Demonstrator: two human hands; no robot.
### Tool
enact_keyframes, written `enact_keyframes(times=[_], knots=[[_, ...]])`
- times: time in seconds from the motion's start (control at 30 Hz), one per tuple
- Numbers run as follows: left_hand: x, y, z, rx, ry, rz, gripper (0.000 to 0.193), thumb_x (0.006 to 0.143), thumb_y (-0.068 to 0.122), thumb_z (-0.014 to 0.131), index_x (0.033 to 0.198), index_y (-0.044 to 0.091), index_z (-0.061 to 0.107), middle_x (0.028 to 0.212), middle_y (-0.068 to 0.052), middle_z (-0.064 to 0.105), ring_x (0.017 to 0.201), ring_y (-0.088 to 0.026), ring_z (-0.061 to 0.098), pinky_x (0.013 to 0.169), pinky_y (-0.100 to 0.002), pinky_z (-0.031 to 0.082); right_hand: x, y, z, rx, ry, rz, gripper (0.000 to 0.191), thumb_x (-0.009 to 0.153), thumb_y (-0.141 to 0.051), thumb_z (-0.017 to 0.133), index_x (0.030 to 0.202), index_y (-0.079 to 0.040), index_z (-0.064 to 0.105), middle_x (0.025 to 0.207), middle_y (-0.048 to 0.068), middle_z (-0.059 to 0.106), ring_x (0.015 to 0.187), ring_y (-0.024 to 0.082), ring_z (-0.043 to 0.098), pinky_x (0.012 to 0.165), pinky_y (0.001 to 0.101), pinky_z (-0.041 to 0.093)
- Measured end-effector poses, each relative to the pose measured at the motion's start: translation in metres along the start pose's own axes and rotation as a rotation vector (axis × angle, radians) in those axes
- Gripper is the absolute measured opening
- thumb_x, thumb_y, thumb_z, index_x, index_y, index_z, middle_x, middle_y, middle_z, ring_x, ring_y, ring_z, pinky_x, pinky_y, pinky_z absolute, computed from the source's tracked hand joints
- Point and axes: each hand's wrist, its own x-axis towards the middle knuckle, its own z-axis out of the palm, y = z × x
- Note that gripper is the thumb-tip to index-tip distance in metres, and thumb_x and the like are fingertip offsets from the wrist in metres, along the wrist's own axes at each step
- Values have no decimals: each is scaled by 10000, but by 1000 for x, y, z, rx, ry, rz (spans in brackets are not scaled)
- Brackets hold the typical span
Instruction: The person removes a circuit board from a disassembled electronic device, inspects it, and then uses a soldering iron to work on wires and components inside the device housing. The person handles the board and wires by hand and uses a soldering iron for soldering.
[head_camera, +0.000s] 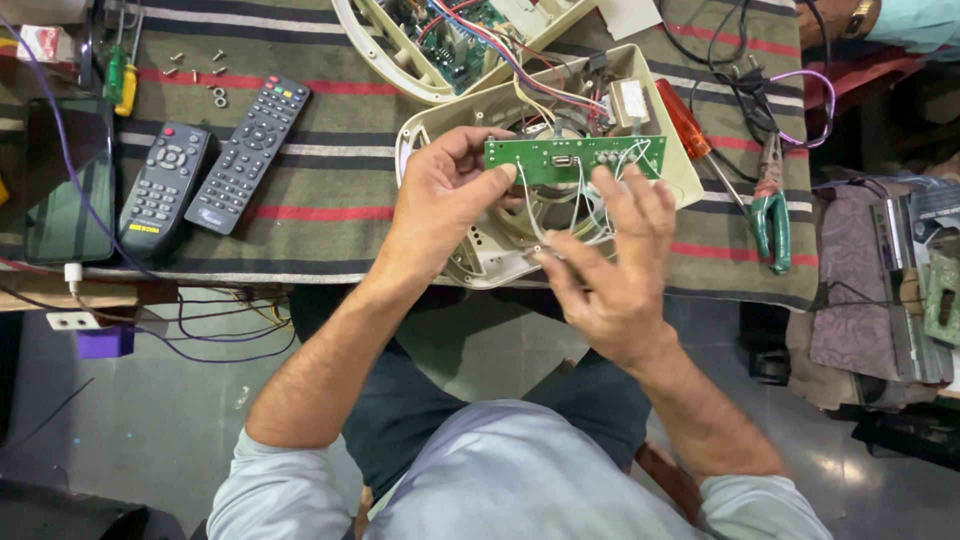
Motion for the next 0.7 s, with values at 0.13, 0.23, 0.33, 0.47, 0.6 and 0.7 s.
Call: enact_keyframes(times=[0.13, 0.23, 0.33, 0.47, 0.6, 0.7], knots=[[1, 0, 1, 1, 11, -18, 313, 1005, 17, 623, 1303, -71, 581, 1109, -103, 724, 928, -129, 723, 820, -275, 632, -3, 12, -13, 126, 164, 166, 260, 895, -117, 810, 1126, -51, 708, 1478, 190, 528, 1446, 395, 464, 1222, 530, 360], [0, 1, 2, 17, 10, -12, 326, 1013, 17, 622, 1324, -71, 582, 1108, -108, 725, 919, -135, 721, 816, -282, 633, -3, 16, -20, 161, 219, 409, 186, 927, -145, 783, 1082, -67, 713, 1369, 171, 576, 1349, 366, 530, 1126, 478, 433], [-1, 2, 2, 23, 9, -2, 340, 1019, 19, 621, 1345, -66, 581, 1117, -104, 725, 917, -135, 717, 814, -284, 629, 0, 15, -22, 69, 171, 353, 156, 960, -165, 829, 1050, -66, 750, 1427, 162, 573, 1354, 346, 499, 1147, 458, 408], [-3, 1, 3, 24, 2, 3, 357, 1022, 23, 623, 1364, -63, 571, 1121, -100, 725, 930, -129, 715, 824, -288, 627, 4, 12, -20, 26, 97, 207, 212, 935, -207, 883, 1017, -60, 755, 1548, 192, 506, 1482, 384, 419, 1215, 472, 346], [-3, 0, 2, 25, -5, 21, 366, 1028, 22, 619, 1379, -69, 566, 1129, -98, 723, 940, -129, 714, 836, -289, 625, 7, 12, -17, -54, 31, 182, 188, 948, -185, 864, 1068, -63, 786, 1608, 198, 448, 1530, 409, 358, 1283, 504, 281], [-3, 2, 0, 11, -9, 32, 371, 1031, 22, 615, 1386, -73, 559, 1131, -101, 723, 935, -134, 712, 832, -291, 625, 8, 13, -14, -120, -6, 199, 124, 1012, -123, 828, 1122, -71, 806, 1651, 162, 448, 1554, 367, 355, 1301, 468, 272]])
